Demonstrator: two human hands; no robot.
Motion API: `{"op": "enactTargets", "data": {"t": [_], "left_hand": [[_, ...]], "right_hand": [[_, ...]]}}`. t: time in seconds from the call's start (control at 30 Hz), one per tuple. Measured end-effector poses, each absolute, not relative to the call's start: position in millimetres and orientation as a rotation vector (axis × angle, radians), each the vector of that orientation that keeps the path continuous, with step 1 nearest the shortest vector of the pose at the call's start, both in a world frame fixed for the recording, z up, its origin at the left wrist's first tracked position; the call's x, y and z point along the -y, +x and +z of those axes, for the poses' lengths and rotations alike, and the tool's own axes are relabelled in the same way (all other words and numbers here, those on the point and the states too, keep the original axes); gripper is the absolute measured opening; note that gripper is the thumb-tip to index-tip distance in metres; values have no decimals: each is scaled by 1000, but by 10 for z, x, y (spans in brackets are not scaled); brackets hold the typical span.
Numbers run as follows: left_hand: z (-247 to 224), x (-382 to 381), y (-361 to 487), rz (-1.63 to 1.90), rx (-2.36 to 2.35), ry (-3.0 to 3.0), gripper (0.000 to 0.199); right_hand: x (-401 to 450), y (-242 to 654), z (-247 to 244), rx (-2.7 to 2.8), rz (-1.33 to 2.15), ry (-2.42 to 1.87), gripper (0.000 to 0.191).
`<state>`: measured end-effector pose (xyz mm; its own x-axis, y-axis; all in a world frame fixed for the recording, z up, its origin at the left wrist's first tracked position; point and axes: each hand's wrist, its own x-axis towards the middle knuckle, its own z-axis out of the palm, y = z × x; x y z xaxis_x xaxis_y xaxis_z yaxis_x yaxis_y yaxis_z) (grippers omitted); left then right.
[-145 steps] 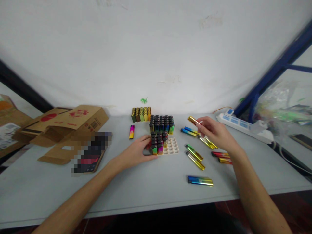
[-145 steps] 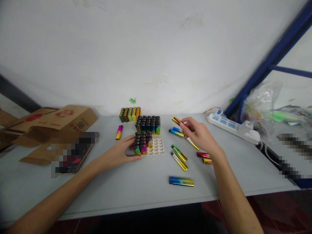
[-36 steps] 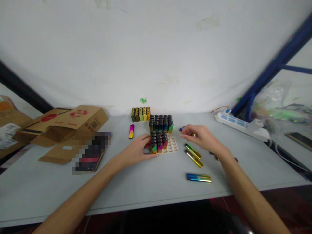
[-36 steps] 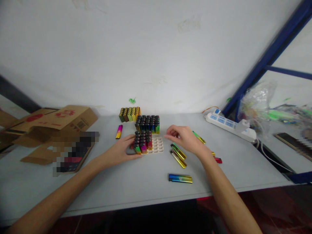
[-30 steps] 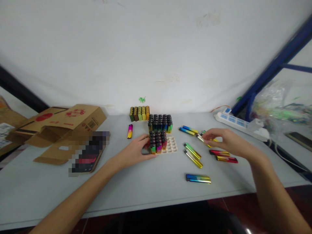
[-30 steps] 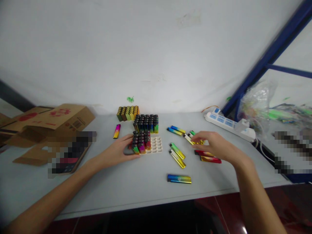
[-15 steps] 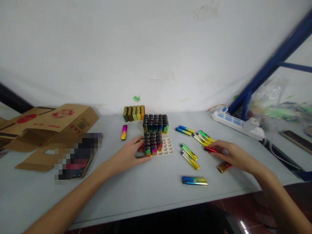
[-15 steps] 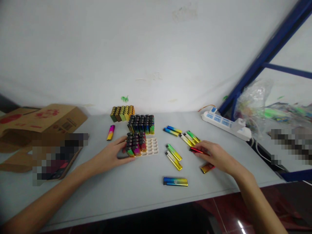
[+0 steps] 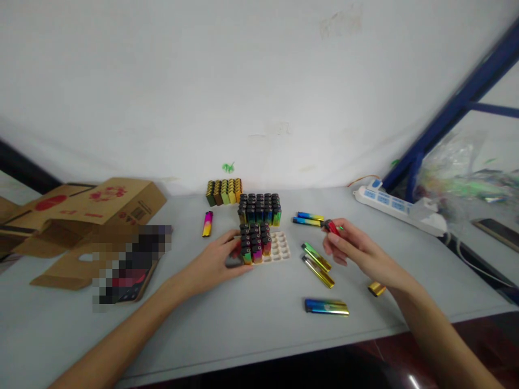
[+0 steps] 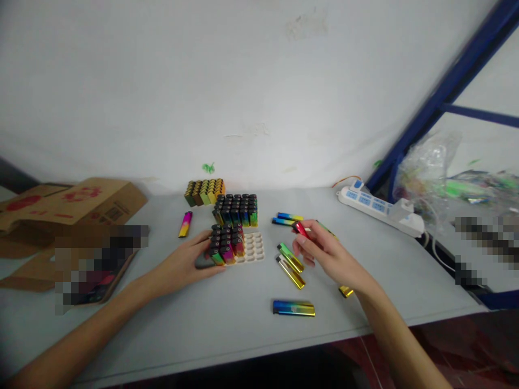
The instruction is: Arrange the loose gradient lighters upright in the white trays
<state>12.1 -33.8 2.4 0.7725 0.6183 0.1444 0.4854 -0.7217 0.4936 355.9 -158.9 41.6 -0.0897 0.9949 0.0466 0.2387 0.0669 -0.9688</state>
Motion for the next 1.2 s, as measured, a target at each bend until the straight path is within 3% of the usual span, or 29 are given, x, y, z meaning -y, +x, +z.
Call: {"op": "enactTargets", "data": {"t": [0.37,0.57,0.87,1.2], "left_hand": [[101,381,154,381,-848,2508,33],[99,395,153,383,-843,2507,34],[71,376,148,348,-871,2530,39],[72,379,156,360,-867,2519,41]], "right_hand": [[990,2923,582,1667,715,-1356,52],[906,2840,362,1547,406,-1482,54],[953,2890,233,1448,459,-1516,39],[946,2867,216,1478,483,-1449,49]]}}
